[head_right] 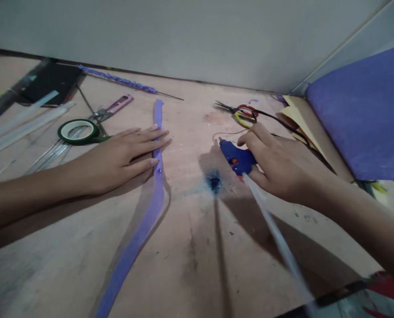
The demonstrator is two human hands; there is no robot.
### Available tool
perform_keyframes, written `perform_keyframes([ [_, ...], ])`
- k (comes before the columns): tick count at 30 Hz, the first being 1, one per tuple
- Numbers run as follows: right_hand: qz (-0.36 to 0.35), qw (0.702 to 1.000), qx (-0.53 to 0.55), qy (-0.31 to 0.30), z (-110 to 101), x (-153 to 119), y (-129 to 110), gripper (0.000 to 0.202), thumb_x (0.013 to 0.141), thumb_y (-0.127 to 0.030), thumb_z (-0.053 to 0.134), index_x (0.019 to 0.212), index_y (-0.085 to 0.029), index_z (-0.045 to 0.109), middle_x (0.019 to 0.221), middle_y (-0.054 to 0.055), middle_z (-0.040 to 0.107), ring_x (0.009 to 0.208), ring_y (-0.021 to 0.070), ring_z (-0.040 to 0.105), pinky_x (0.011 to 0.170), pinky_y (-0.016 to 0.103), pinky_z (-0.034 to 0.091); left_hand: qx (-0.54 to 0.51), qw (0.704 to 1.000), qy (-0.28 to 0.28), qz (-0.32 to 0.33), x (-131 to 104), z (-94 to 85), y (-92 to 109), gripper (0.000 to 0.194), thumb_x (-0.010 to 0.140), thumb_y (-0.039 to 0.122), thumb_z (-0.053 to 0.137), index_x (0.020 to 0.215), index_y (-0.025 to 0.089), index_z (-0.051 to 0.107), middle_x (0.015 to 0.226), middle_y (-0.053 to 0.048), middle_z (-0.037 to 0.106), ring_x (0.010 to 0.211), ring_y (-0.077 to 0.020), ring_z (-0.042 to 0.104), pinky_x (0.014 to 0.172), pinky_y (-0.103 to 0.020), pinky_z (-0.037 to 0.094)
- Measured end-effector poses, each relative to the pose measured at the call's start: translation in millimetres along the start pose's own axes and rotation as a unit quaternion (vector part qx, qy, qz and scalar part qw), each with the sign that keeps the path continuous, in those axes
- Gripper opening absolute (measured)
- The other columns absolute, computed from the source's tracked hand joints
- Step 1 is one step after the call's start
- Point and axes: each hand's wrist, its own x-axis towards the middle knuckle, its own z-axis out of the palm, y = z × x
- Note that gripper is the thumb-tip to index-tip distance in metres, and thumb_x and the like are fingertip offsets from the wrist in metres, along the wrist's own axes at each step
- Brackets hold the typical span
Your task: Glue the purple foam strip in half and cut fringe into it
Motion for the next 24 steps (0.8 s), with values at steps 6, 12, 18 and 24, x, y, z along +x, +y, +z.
perform_keyframes([
  [6, -0.070, 0.997, 0.020, 0.025, 0.3, 23.9, -7.6, 0.027, 0.110, -0.021, 0.053, 0.128, -0.015, 0.072, 0.138, 0.026, 0.074, 0.134, 0.0477, 0.069, 0.112, 0.062, 0.054, -0.009, 1.000, 0.009, -0.002, -0.2, 0.5, -0.1, 0.073, 0.118, 0.050, 0.033, 0.180, 0.018, 0.055, 0.195, -0.012, 0.040, 0.183, -0.0351, 0.035, 0.151, -0.063, 0.023],
  [12, -0.300, 0.909, 0.264, 0.120, 6.5, 79.2, -57.3, 0.034, 0.113, -0.011, 0.051, 0.136, -0.016, 0.076, 0.145, 0.017, 0.080, 0.134, 0.0334, 0.072, 0.115, 0.052, 0.060, -0.020, 1.000, 0.014, -0.013, -3.1, 3.5, 0.7, 0.076, 0.118, 0.053, 0.037, 0.184, 0.017, 0.047, 0.195, -0.013, 0.041, 0.183, -0.0345, 0.036, 0.152, -0.063, 0.021],
  [18, -0.395, 0.850, 0.313, 0.152, 32.9, 126.1, -71.3, 0.038, 0.119, -0.014, 0.049, 0.141, -0.015, 0.080, 0.146, 0.016, 0.083, 0.144, 0.0302, 0.072, 0.121, 0.050, 0.060, -0.048, 0.996, 0.049, -0.053, -7.8, 9.8, 1.1, 0.087, 0.114, 0.052, 0.046, 0.188, 0.009, 0.030, 0.188, -0.020, 0.051, 0.172, -0.0442, 0.051, 0.143, -0.068, 0.039],
  [24, -0.403, 0.838, 0.343, 0.135, 38.9, 129.5, -69.9, 0.038, 0.116, -0.011, 0.058, 0.148, -0.014, 0.077, 0.151, 0.015, 0.083, 0.151, 0.0327, 0.069, 0.122, 0.052, 0.057, -0.019, 0.981, 0.194, 0.019, -25.7, -8.8, 17.9, 0.024, 0.111, 0.037, 0.055, 0.116, 0.023, 0.074, 0.122, -0.013, 0.083, 0.109, -0.0359, 0.075, 0.094, -0.054, 0.056],
])
